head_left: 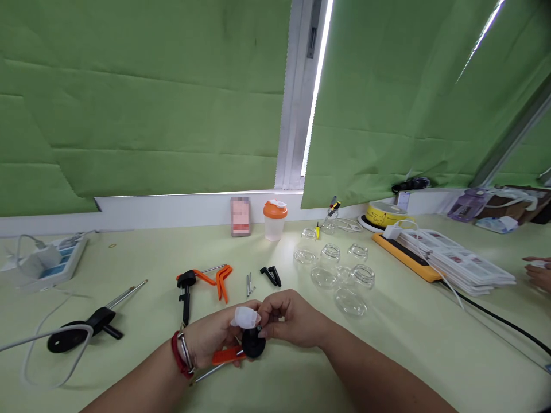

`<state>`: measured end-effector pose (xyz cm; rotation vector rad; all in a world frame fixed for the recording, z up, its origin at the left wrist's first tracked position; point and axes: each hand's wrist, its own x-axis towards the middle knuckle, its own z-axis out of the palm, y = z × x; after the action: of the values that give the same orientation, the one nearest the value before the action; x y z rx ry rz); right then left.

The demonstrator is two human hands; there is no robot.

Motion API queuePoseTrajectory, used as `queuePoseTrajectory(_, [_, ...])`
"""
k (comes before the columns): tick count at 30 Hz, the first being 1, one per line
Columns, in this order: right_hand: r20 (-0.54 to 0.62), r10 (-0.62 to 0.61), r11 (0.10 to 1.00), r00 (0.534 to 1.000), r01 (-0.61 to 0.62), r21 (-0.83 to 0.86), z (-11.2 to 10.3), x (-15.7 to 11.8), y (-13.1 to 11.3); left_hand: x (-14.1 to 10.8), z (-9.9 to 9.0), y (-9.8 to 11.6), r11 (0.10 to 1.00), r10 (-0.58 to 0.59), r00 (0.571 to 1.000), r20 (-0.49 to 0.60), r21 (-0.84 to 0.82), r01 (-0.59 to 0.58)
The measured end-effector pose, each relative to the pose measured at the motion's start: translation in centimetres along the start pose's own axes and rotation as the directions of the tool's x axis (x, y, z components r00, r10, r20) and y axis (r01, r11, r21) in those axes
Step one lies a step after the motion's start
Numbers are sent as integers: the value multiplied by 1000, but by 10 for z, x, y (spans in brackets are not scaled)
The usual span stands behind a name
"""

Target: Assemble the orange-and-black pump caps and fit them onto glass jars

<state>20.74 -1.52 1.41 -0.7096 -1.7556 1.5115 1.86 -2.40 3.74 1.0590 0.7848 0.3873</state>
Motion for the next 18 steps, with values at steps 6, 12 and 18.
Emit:
queuePoseTrajectory(6, [6,3,999,1000,-3,35,1,0,-1,0,0,1,1000,14,1000,28,-9,-14])
queuePoseTrajectory(12, [-13,28,997,1000,-27,69,3,0,-3,0,-1,1,1000,-2,1000,13,-20,3])
queuePoseTrajectory(18, [-3,26,993,1000,-25,112,3,0,-4,-2,2,3,999,14,1000,24,-29,-14])
